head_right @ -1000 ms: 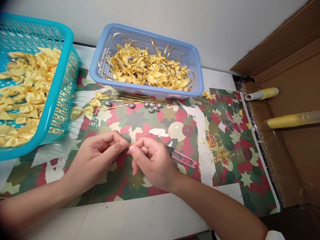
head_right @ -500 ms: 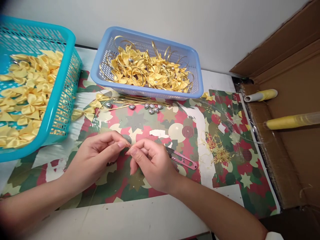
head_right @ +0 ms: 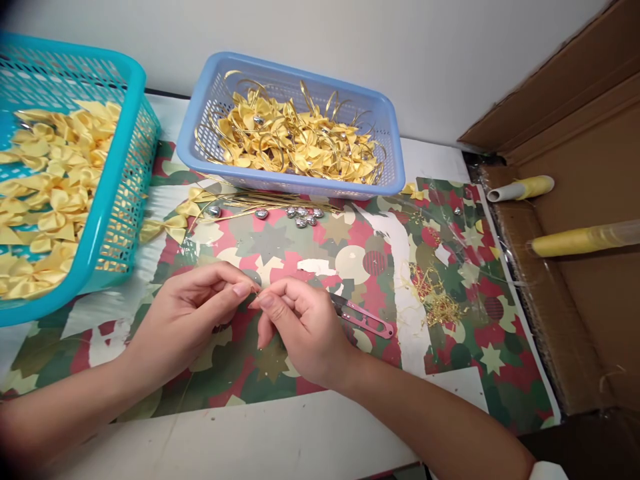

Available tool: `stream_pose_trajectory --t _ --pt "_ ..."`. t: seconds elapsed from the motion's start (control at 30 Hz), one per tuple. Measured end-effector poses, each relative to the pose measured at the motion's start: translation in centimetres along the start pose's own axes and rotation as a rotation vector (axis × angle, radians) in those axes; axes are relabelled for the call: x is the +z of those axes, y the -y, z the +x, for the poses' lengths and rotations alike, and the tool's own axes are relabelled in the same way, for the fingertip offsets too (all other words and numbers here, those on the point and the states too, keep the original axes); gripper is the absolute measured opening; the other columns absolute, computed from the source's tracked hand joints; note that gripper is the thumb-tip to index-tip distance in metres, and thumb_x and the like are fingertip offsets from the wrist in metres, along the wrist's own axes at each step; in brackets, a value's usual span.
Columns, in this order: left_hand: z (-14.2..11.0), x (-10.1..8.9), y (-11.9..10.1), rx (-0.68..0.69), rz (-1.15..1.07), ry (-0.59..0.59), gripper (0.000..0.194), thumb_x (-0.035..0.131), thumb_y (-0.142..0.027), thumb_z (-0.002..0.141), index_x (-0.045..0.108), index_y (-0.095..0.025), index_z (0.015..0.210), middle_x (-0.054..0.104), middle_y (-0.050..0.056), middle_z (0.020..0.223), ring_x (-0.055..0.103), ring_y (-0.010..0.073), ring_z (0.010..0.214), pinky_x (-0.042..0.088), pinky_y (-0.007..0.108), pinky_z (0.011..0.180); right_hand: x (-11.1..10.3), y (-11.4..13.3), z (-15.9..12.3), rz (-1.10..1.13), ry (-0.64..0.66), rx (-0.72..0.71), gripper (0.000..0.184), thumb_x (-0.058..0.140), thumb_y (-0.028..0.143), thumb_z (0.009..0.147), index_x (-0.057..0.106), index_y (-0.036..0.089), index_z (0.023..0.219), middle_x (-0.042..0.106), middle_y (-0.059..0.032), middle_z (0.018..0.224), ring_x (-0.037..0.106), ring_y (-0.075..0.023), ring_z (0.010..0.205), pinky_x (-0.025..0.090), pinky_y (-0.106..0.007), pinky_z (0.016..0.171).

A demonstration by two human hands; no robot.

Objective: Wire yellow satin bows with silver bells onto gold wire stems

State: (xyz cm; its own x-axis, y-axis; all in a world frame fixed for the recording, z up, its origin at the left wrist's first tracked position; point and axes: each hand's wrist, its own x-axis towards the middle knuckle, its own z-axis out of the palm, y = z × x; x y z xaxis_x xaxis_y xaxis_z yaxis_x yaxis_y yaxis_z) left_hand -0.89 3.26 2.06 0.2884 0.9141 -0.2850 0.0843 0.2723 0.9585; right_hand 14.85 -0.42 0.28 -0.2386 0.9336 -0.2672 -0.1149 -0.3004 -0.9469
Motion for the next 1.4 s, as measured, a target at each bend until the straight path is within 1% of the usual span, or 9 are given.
stream_pose_trajectory --t 0.2,0.37,0.43,0.73,1.2,1.4 --pt "0.02 0.04 0.19 0.003 0.0 -0.007 0.017 0.062 -0.027 0.082 0.066 -0.017 0.069 0.052 -0.005 0.05 0.038 0.0051 0.045 0.031 0.014 0.041 0.06 0.11 0.13 0.054 -0.003 0.003 0.022 0.052 0.037 0.095 0.059 0.02 0.084 0.059 0.0056 0.053 0.049 -0.0078 0.048 0.039 -0.022 0.05" --pt "0.01 0.11 0.18 0.024 -0.052 -0.005 0.013 0.064 -0.024 0.081 0.07 -0.018 0.07 0.065 -0.003 0.06 0.053 0.006 0.052 0.041 0.013 0.049 0.08 0.1 0.24 0.084 0.002 0.01 0.02 0.052 0.035 0.095 0.059 0.019 0.083 0.059 0.0061 0.053 0.048 -0.0066 0.048 0.039 -0.02 0.051" --pt "0.0 0.11 0.19 0.022 -0.071 -0.002 0.012 0.065 -0.023 0.08 0.071 -0.019 0.07 0.068 -0.003 0.062 0.055 0.0063 0.054 0.043 0.013 0.051 0.13 0.04 0.26 0.102 0.001 -0.003 0.02 0.052 0.034 0.095 0.06 0.019 0.083 0.059 0.0064 0.053 0.048 -0.0059 0.048 0.039 -0.019 0.052" --pt "-0.03 0.08 0.06 -0.007 -0.106 -0.026 0.012 0.068 -0.025 0.078 0.072 -0.018 0.069 0.065 -0.003 0.057 0.051 0.0054 0.049 0.039 0.012 0.045 0.21 -0.22 0.29 0.144 -0.001 -0.021 0.02 0.053 0.033 0.095 0.06 0.02 0.083 0.059 0.0066 0.053 0.05 -0.0055 0.05 0.04 -0.019 0.055" --pt "0.1 0.14 0.17 0.009 -0.099 -0.01 0.011 0.067 -0.025 0.079 0.072 -0.02 0.07 0.067 -0.003 0.059 0.055 0.0062 0.052 0.043 0.012 0.049 0.17 -0.09 0.32 0.14 0.001 -0.005 0.02 0.053 0.033 0.095 0.06 0.019 0.083 0.059 0.0066 0.053 0.049 -0.0053 0.049 0.039 -0.019 0.053" --pt "0.11 0.15 0.2 0.017 -0.068 -0.016 0.012 0.067 -0.025 0.079 0.072 -0.02 0.07 0.067 -0.003 0.058 0.055 0.0066 0.051 0.043 0.012 0.049 0.19 -0.02 0.3 0.142 0.012 0.006 0.02 0.053 0.033 0.095 0.06 0.019 0.082 0.058 0.007 0.052 0.047 -0.005 0.047 0.038 -0.018 0.051"
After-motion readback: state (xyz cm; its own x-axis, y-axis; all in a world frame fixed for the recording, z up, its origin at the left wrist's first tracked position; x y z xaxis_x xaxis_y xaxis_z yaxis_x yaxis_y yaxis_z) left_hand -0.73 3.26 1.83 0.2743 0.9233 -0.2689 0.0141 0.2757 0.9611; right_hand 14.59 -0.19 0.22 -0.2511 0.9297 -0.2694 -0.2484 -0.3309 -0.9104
